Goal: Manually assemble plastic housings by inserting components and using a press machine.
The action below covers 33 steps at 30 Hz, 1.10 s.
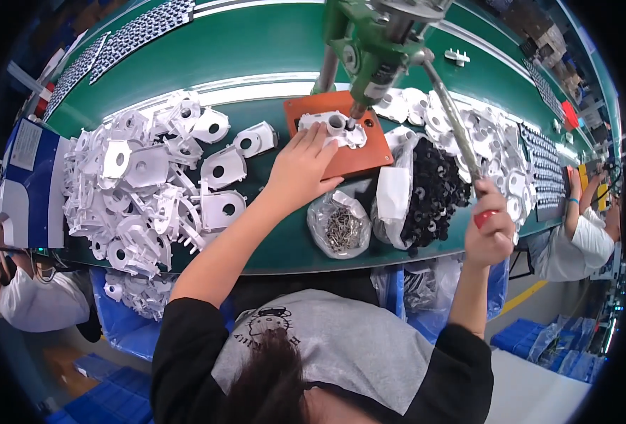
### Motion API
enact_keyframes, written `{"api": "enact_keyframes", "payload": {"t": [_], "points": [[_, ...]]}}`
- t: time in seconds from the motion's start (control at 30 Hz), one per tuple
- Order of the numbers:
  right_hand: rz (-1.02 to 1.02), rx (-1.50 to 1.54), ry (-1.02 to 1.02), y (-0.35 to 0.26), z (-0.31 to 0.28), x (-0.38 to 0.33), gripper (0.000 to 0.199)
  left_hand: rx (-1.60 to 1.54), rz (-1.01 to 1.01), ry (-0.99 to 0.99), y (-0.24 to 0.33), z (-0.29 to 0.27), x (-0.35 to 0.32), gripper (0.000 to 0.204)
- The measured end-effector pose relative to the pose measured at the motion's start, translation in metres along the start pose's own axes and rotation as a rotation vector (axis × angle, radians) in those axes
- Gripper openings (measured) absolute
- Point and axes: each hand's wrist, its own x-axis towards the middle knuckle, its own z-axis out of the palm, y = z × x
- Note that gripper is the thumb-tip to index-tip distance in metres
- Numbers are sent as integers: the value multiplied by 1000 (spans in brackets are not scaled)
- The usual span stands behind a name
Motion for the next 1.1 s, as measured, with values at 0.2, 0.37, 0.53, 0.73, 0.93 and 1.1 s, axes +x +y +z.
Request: {"api": "enact_keyframes", "payload": {"t": [0.2,0.37,0.53,0.73,0.93,1.1], "points": [[-123,-158,-356,-19,-6,43,27,35,-10,-21,2,4,3,63],[246,723,444,-14,69,172,17,-93,-234,-1,7,-4,7,65],[497,376,88,135,92,245,33,-73,-240,62,11,8,27,53],[283,-143,-292,110,6,151,38,-18,-296,45,-5,7,36,51],[247,-1294,17,95,-108,-16,30,-48,-159,-243,-21,-34,67,50],[265,-1485,88,109,-129,-93,36,-70,-352,-153,-70,-44,76,44]]}}
